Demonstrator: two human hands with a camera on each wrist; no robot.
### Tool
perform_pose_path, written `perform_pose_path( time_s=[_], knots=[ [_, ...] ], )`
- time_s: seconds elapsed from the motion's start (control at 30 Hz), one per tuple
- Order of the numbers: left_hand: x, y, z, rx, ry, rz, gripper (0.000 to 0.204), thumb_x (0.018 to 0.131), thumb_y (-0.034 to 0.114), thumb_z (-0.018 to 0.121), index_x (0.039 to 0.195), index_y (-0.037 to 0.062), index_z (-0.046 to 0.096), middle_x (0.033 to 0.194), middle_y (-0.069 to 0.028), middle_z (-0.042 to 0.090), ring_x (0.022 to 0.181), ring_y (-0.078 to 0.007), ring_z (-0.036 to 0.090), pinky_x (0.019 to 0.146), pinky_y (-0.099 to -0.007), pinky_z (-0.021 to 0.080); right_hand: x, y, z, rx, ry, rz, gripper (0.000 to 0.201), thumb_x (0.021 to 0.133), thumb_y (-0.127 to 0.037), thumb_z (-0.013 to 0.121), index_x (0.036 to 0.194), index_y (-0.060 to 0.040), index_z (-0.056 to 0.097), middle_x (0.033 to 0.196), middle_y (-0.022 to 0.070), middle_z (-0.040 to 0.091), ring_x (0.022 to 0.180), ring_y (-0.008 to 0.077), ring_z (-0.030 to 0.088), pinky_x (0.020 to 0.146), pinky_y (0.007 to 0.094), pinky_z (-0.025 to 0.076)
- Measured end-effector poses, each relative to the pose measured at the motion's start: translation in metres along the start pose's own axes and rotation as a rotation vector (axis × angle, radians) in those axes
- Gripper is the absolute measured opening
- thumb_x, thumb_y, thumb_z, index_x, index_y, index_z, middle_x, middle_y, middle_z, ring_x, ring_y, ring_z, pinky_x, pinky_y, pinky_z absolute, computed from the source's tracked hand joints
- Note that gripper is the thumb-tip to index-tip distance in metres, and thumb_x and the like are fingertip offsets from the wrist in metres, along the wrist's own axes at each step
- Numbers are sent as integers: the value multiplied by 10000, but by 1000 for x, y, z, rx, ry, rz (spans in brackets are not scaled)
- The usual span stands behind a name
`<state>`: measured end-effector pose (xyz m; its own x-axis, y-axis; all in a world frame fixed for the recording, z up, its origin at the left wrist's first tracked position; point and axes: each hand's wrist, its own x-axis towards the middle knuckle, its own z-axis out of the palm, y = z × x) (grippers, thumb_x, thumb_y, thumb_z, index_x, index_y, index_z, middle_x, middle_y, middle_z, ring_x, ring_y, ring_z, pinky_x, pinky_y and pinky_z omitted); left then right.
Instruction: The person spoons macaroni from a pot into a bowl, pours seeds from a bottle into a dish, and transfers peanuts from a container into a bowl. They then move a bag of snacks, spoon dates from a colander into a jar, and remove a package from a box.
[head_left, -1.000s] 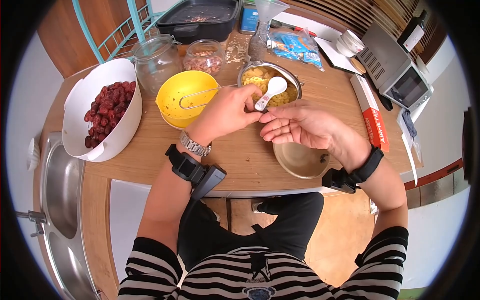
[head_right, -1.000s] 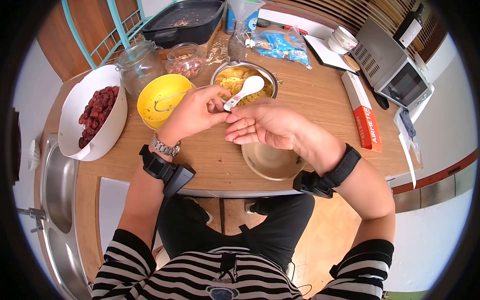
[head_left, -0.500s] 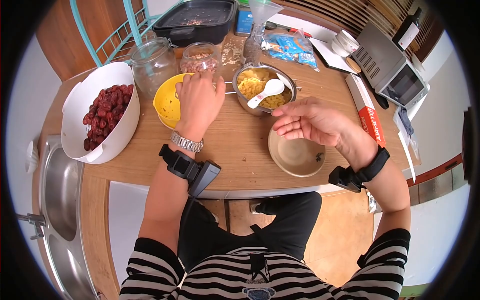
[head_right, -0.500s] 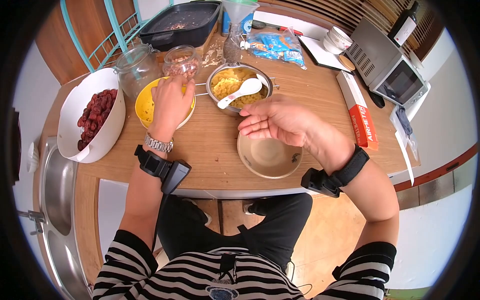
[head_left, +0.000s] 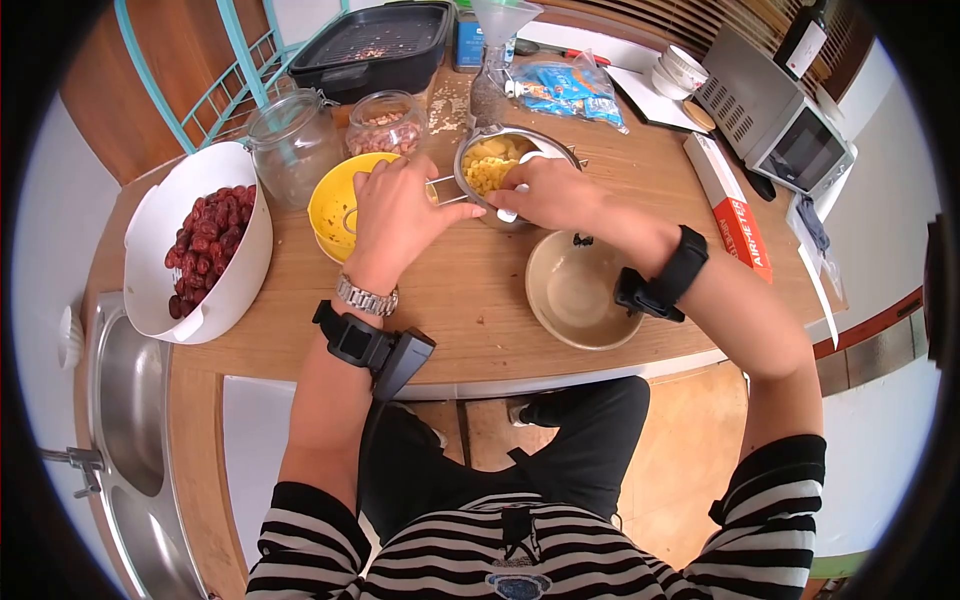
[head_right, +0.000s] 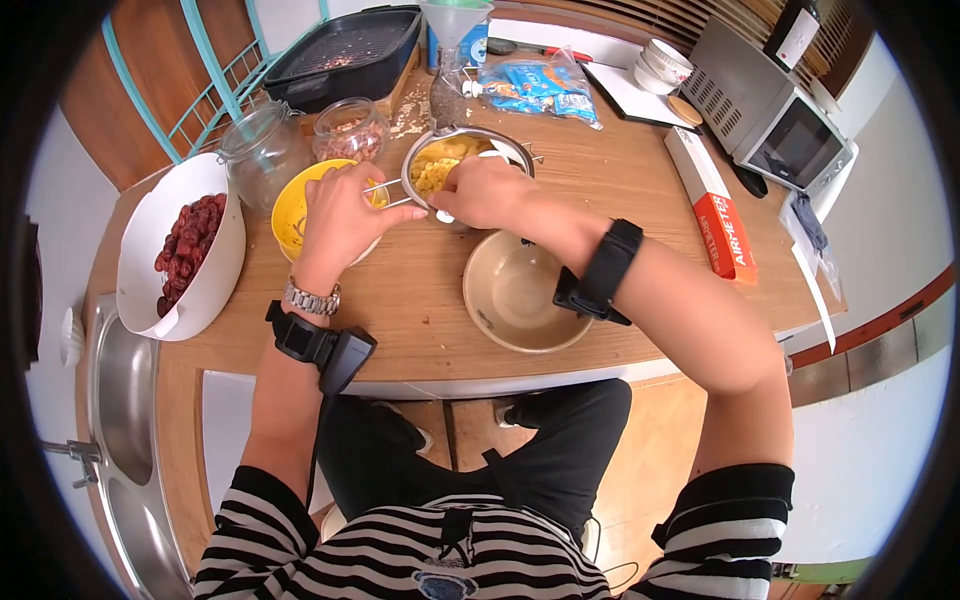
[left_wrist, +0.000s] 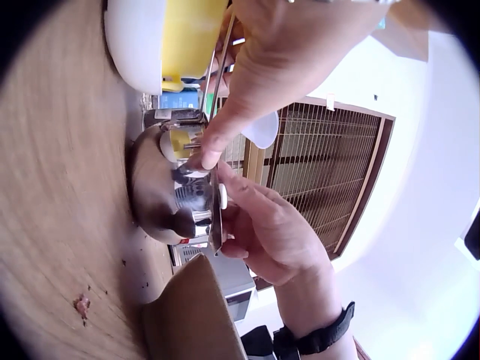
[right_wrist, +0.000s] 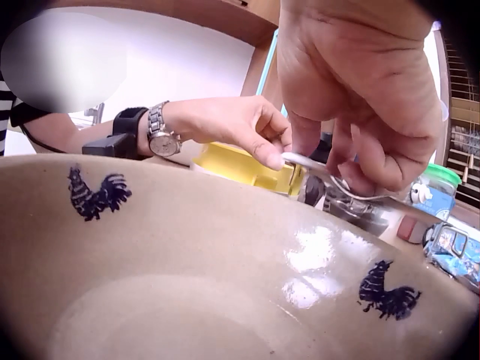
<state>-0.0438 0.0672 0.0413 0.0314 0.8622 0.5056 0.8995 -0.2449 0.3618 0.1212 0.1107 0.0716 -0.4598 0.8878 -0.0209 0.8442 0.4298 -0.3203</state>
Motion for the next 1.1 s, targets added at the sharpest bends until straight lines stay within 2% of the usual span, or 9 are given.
perform_pose_path(
  time_s=[0.13,0.27,0.33,0.4,0.47,0.7,0.77,1.0,1.1],
  knots=[
    [0,-3,4,-11,4,-4,424,541,360,715,746,18,573,694,-107,582,697,-233,543,648,-351,329,11,0,4,59,-2,108,231,697,-259,568,780,-54,632,639,125,591,560,198,582,558,297,469],
    [0,-3,3,-28,-29,-48,406,556,339,710,759,15,574,700,-107,584,692,-237,548,635,-354,341,-1,11,-14,212,68,72,179,680,-172,563,764,-26,626,607,94,574,506,155,551,494,274,451],
    [0,-4,4,-40,-35,-54,405,559,336,709,762,13,573,699,-111,584,688,-241,550,636,-360,345,-12,20,-25,284,149,-30,158,696,-131,565,752,8,614,538,39,519,442,88,470,412,230,388],
    [0,-6,6,-54,-42,-63,404,563,333,708,765,11,572,699,-114,583,684,-246,553,636,-365,349,-44,15,-47,509,43,18,146,718,-113,561,741,24,605,502,-1,467,407,41,390,353,191,299],
    [-1,-10,9,-42,40,23,440,553,348,720,772,11,541,596,-110,542,568,-243,537,569,-335,400,-76,9,-62,703,22,136,143,730,-121,572,749,16,605,487,-11,452,373,19,350,317,172,237],
    [-1,-6,5,-104,17,-11,477,546,338,729,825,-1,544,644,-135,549,601,-257,548,600,-336,423,-141,36,-58,884,-173,367,96,713,-54,591,782,9,614,520,1,488,370,20,351,313,159,226],
    [0,-8,2,-141,17,-27,478,558,325,720,858,-9,555,787,-155,571,731,-257,548,625,-331,415,-148,40,-47,926,-171,437,95,726,-56,588,787,13,612,528,3,484,376,23,346,316,162,231],
    [3,-12,-12,-447,-174,-92,454,596,325,701,872,-7,562,791,-111,555,706,-197,526,623,-285,420,-162,42,-20,966,-93,438,148,752,-126,591,805,13,602,548,-8,493,394,26,368,336,157,278],
    [3,-14,-12,-629,-276,-112,407,637,310,677,878,0,570,778,-83,548,672,-145,513,597,-256,413,-166,46,-15,971,-167,401,196,770,-149,577,887,7,566,607,0,522,445,26,420,375,151,333]
  ],
)
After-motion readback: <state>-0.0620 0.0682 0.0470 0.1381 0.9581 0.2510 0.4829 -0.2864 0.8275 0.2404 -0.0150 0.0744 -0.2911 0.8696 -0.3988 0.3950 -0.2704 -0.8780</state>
